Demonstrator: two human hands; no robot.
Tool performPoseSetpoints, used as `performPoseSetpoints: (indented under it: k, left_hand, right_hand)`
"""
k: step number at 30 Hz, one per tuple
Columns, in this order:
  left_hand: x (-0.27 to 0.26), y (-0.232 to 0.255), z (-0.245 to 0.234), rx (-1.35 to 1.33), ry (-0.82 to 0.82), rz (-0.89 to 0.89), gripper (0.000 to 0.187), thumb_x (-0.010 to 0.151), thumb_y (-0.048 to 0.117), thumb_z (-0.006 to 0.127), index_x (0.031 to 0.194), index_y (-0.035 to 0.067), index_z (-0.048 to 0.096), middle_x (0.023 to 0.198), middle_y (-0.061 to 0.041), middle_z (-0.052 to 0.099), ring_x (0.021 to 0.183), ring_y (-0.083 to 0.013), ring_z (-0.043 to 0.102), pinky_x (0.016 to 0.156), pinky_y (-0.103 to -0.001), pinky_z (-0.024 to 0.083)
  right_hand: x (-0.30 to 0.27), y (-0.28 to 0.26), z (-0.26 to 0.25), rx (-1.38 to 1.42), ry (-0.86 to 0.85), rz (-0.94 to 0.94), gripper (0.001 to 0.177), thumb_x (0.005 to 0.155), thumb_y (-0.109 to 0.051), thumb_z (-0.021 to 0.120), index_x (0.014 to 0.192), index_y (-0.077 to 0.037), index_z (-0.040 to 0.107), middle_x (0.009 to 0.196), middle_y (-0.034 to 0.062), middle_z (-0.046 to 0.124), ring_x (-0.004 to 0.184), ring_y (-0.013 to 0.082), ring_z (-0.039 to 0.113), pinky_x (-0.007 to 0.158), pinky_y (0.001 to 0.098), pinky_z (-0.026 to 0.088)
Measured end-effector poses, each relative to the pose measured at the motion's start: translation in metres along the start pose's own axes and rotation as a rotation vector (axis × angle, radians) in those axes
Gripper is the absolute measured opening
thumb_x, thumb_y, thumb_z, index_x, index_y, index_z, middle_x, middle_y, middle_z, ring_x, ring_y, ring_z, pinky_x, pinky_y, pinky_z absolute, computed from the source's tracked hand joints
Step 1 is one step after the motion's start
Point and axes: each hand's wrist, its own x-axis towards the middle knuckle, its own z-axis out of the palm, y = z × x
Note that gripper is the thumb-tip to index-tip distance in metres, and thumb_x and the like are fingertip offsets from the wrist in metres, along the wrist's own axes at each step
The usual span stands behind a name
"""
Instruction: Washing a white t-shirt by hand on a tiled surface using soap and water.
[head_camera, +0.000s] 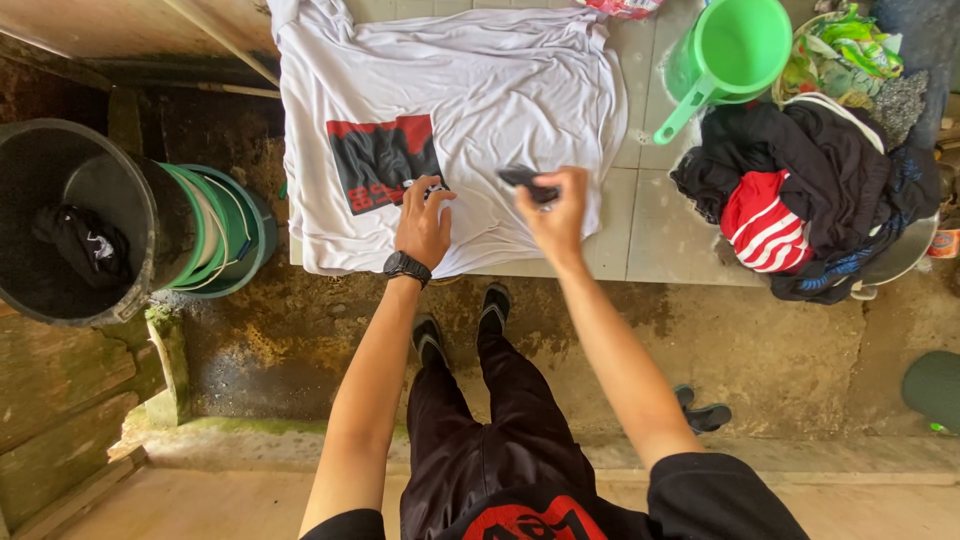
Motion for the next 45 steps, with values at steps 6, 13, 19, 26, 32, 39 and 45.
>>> performPoseSetpoints:
  k: [6,13,19,26,32,39,45]
  left_hand:
    - [0.007,-0.038,-0.012,0.186,0.000,-0.021,0.028,0.092,-0.001,0.062,0.118,0.010,0.064,0.140,-0.014,0.053,0.142,-0.0380,0.043,0.118,-0.055,0.035]
    - [0.046,-0.083,-0.035,0.228,-0.151,0.012,0.046,0.095,0.011,0.061,0.140,0.009,0.053,0.154,-0.014,0.044,0.151,-0.0362,0.032,0.125,-0.059,0.020]
    - [0.060,-0.125,-0.043,0.541,-0.285,0.060,0.073,0.099,0.039,0.050,0.164,0.011,0.031,0.173,-0.008,0.022,0.159,-0.0362,0.011,0.125,-0.063,0.005]
    - [0.073,-0.108,-0.060,0.486,-0.352,-0.001,0.074,0.102,0.048,0.045,0.165,0.015,0.024,0.173,-0.004,0.017,0.159,-0.0345,0.006,0.124,-0.067,-0.001]
    - [0.079,-0.113,-0.053,0.569,-0.387,0.043,0.072,0.101,0.049,0.043,0.165,0.022,0.023,0.173,-0.003,0.013,0.158,-0.0358,0.003,0.120,-0.072,-0.003]
    - [0.079,-0.114,-0.050,0.556,-0.431,0.004,0.074,0.100,0.051,0.042,0.165,0.021,0.023,0.173,-0.003,0.011,0.158,-0.0356,0.001,0.120,-0.072,-0.004]
    - [0.078,-0.113,-0.048,0.544,-0.411,0.008,0.074,0.102,0.050,0.043,0.167,0.020,0.024,0.174,-0.003,0.013,0.159,-0.0348,0.002,0.121,-0.071,-0.004]
  right_hand:
    - [-0.016,-0.047,0.092,-0.211,-0.027,-0.340,0.041,0.080,-0.013,0.082,0.107,-0.004,0.053,0.120,0.0197,0.053,0.116,0.0342,0.055,0.100,0.0461,0.046]
    - [0.011,-0.099,0.133,-0.226,-0.011,-0.134,0.046,0.099,-0.019,0.076,0.133,-0.001,0.052,0.110,0.0191,0.057,0.102,0.0373,0.057,0.088,0.0460,0.048]
    - [0.017,-0.106,0.184,-0.131,0.059,-0.283,0.035,0.095,-0.018,0.074,0.124,-0.005,0.061,0.110,0.0152,0.060,0.101,0.0349,0.061,0.088,0.0437,0.052]
    - [0.077,-0.020,0.087,-0.437,0.007,-0.494,0.017,0.094,-0.020,0.078,0.108,-0.019,0.069,0.106,0.0060,0.062,0.095,0.0272,0.064,0.080,0.0419,0.054]
    - [0.111,-0.021,0.056,-0.676,0.570,-0.141,0.025,0.096,-0.018,0.077,0.115,-0.009,0.066,0.103,0.0160,0.059,0.097,0.0367,0.062,0.076,0.0454,0.052]
    - [0.085,-0.049,0.136,-0.290,0.008,-0.492,0.029,0.086,-0.015,0.078,0.113,-0.014,0.068,0.111,0.0087,0.063,0.102,0.0313,0.062,0.090,0.0447,0.052]
    - [0.150,0.022,0.029,-0.622,0.329,-0.216,0.034,0.096,-0.017,0.072,0.130,-0.015,0.066,0.115,0.0157,0.058,0.105,0.0360,0.060,0.086,0.0458,0.053]
